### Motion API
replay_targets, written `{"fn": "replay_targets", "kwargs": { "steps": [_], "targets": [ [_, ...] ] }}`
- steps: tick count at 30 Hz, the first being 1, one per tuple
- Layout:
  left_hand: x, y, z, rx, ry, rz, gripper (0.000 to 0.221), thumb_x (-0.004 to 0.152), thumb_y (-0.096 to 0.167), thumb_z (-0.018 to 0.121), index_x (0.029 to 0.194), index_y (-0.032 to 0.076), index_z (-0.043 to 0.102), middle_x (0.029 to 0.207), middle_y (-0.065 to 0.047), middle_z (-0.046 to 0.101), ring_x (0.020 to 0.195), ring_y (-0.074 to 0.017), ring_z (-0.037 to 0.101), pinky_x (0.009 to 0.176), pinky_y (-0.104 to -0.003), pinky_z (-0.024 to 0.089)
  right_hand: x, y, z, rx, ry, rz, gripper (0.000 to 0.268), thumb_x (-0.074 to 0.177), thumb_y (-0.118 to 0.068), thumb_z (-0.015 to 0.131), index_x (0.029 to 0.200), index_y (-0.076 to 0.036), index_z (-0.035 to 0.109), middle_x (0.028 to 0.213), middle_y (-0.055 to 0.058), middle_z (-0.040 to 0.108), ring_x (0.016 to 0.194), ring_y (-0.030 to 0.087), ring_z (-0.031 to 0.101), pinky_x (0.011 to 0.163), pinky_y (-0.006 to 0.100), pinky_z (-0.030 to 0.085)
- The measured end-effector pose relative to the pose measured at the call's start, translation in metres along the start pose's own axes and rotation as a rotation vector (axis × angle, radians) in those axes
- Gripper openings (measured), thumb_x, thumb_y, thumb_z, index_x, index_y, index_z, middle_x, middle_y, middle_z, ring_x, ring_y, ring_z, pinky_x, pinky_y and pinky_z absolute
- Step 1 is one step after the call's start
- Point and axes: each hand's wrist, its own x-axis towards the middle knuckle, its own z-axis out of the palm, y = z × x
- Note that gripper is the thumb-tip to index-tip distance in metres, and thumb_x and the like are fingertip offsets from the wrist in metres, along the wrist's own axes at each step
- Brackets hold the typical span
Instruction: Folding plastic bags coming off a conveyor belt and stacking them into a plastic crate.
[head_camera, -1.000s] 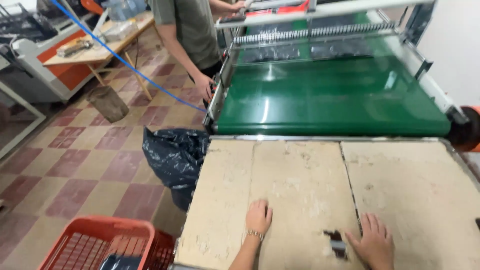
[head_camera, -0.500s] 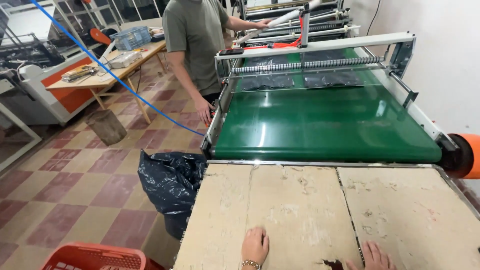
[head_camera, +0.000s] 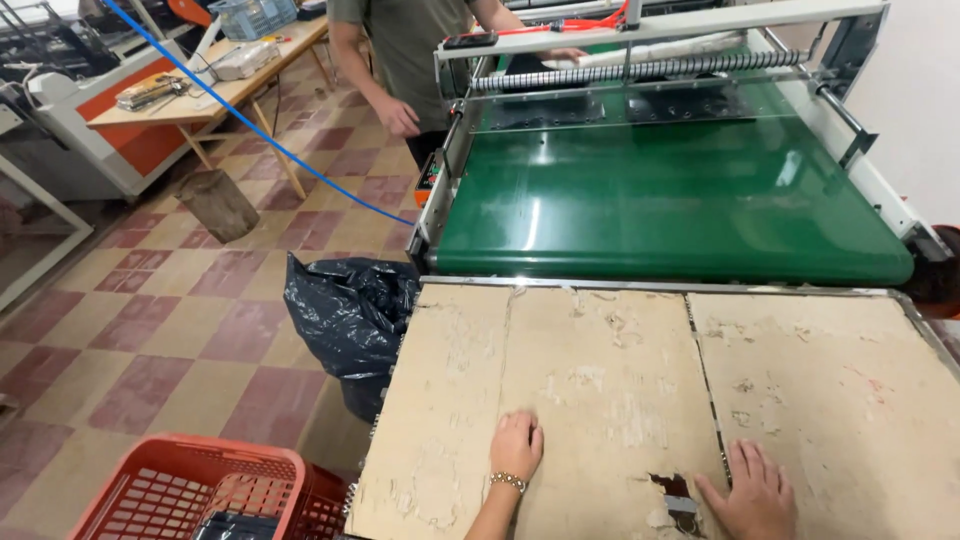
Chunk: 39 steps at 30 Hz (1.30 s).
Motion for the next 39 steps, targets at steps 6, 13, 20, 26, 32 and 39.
{"fn": "replay_targets", "kwargs": {
  "steps": [6,13,20,26,32,39],
  "targets": [
    [0.000,-0.001,0.001,-0.011,-0.043,-0.053,0.009,0.090,0.021,0.054,0.089,0.012,0.055,0.087,-0.009,0.059,0.085,-0.0322,0.051,0.076,-0.045,0.044,-0.004,0.003,0.004,0.014,0.159,-0.071,0.095,0.076,-0.085,0.033,0.151,-0.027,0.039,0.158,-0.006,0.041,0.147,0.016,0.039,0.121,0.043,0.034],
    [-0.001,0.003,-0.001,0.032,-0.033,-0.014,0.012,0.092,0.022,0.055,0.090,0.011,0.057,0.088,-0.010,0.061,0.083,-0.0329,0.052,0.074,-0.046,0.044,-0.003,0.008,0.013,-0.010,0.180,-0.129,0.088,0.080,-0.080,0.031,0.151,-0.028,0.037,0.160,-0.003,0.039,0.151,0.020,0.035,0.121,0.046,0.031],
    [-0.001,0.001,-0.001,0.040,-0.036,-0.007,0.015,0.093,0.024,0.054,0.090,0.010,0.058,0.087,-0.011,0.061,0.083,-0.0338,0.051,0.077,-0.046,0.044,-0.004,0.007,0.008,0.013,0.158,-0.141,0.079,0.082,-0.079,0.031,0.149,-0.039,0.038,0.160,0.001,0.039,0.151,0.023,0.034,0.121,0.048,0.028],
    [0.000,0.003,-0.005,0.019,-0.038,-0.009,0.013,0.092,0.023,0.054,0.089,0.010,0.057,0.085,-0.011,0.061,0.083,-0.0338,0.051,0.079,-0.046,0.044,-0.007,0.006,-0.009,0.096,0.068,-0.146,0.078,0.084,-0.078,0.029,0.148,-0.035,0.040,0.163,0.003,0.034,0.153,0.024,0.027,0.123,0.050,0.024],
    [-0.001,0.002,-0.002,0.019,-0.018,-0.008,0.011,0.091,0.022,0.056,0.088,0.011,0.056,0.086,-0.010,0.061,0.082,-0.0324,0.050,0.073,-0.045,0.043,-0.008,0.006,-0.006,0.120,0.115,-0.141,0.078,0.082,-0.078,0.032,0.146,-0.034,0.045,0.162,0.004,0.037,0.153,0.025,0.029,0.123,0.050,0.024],
    [-0.001,0.005,-0.005,0.004,0.007,-0.007,0.010,0.090,0.020,0.057,0.087,0.011,0.056,0.085,-0.009,0.061,0.081,-0.0319,0.050,0.071,-0.045,0.043,-0.005,0.007,-0.001,0.049,0.134,-0.159,0.082,0.084,-0.079,0.025,0.151,-0.032,0.037,0.164,0.002,0.033,0.154,0.023,0.026,0.123,0.048,0.024]
  ]
}}
